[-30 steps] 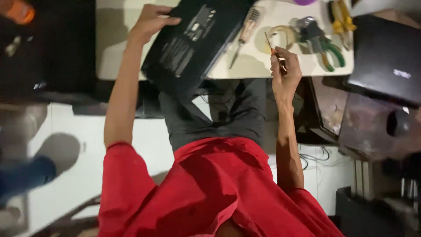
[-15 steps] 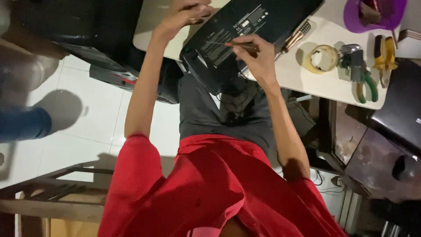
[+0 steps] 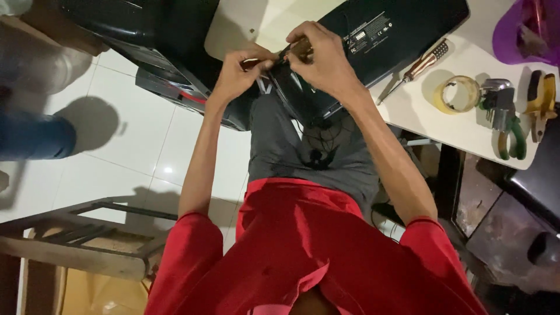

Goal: Disassembling a keyboard to extract internal components using a screwdriver and manual prying.

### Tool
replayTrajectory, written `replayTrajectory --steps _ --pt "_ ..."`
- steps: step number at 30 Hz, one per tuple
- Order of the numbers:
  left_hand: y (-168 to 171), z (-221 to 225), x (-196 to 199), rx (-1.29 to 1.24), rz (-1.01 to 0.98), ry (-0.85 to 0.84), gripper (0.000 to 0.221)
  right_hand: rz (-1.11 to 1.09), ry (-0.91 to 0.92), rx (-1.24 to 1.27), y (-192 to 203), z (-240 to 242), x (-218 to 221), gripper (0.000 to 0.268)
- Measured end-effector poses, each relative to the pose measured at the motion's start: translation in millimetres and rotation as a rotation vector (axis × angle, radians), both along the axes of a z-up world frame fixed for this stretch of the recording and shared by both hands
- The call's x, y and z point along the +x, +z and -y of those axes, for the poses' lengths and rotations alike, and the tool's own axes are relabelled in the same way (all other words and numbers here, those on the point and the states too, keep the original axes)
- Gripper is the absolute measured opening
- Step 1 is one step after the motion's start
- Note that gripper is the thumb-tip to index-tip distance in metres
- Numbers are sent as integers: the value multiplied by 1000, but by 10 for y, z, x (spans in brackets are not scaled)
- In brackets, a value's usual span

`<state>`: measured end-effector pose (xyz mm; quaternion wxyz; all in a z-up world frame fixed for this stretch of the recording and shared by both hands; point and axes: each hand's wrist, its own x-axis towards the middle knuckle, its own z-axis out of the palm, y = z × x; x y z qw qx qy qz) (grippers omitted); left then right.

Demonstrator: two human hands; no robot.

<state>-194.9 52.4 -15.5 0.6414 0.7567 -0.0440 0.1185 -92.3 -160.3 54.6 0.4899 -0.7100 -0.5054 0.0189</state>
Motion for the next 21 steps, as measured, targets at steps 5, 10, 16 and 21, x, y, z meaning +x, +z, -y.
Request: replayTrajectory --steps 5,10,16,21 --pt "66 131 18 108 66 92 15 36 70 -30 34 -139 -22 31" --pt "113 198 -8 136 67 170 10 128 33 -90 48 -194 -76 22" --pt "75 215 -29 177 68 246 9 80 23 -158 56 -207 -80 18" --pt "61 202 -32 195 88 248 12 103 2 -184 -5 -247 -89 20"
